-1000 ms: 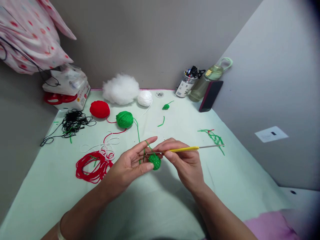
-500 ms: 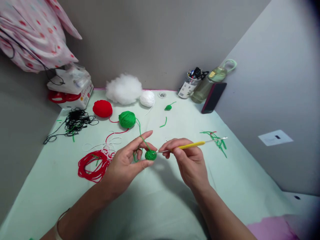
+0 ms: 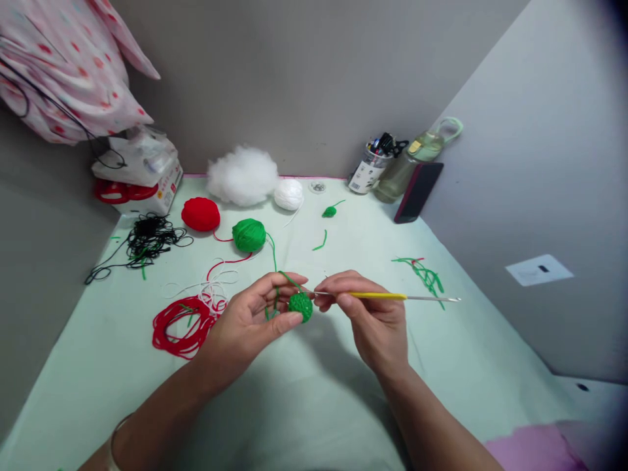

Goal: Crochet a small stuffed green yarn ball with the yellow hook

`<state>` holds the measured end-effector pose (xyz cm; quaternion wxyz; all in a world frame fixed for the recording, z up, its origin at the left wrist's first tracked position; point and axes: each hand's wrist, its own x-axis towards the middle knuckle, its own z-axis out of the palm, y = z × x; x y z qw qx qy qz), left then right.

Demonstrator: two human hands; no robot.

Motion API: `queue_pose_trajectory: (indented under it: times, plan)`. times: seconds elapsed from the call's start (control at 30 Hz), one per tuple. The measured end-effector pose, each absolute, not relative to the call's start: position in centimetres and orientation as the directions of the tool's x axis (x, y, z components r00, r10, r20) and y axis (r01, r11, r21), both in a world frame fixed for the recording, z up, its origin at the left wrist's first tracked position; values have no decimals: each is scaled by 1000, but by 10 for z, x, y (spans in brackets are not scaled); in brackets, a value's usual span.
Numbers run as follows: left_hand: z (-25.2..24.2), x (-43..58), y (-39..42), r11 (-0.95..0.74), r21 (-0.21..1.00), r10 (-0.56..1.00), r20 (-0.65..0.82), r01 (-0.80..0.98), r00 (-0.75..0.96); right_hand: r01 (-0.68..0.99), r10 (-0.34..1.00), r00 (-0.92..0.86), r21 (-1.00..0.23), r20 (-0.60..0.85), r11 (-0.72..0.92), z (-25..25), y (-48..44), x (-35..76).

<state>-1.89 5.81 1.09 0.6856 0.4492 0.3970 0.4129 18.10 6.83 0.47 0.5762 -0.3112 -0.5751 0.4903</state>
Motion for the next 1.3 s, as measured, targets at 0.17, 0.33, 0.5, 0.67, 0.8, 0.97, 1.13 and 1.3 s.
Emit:
queue_pose_trajectory:
  times: [0.17, 0.33, 0.5, 0.67, 0.8, 0.97, 1.13, 1.3]
  plan:
    - [8, -19, 57, 267, 930, 918, -165, -254, 360, -169, 913, -48, -904, 406, 393, 6, 66, 179]
    - [6, -21, 56, 257, 934, 921, -159, -249, 357, -149, 909, -12, -899, 417, 411, 6, 64, 179]
    - [6, -20, 58, 261, 929, 921, -158, -261, 357, -146, 894, 9, -884, 448, 445, 5, 65, 180]
    - [6, -19, 58, 267, 931, 919, -167, -250, 358, -147, 891, -54, -887, 450, 439, 7, 64, 181]
    - [7, -20, 57, 268, 930, 915, -165, -249, 369, -142, 896, -73, -894, 438, 425, 8, 63, 181]
    - [8, -21, 58, 265, 933, 912, -161, -242, 378, -145, 896, -80, -894, 438, 424, 9, 63, 181]
    - [9, -22, 57, 266, 938, 907, -165, -222, 387, -139, 891, -101, -893, 444, 429, 10, 64, 180]
    - [6, -22, 56, 254, 940, 909, -152, -227, 387, -122, 889, -137, -898, 436, 422, 11, 63, 183]
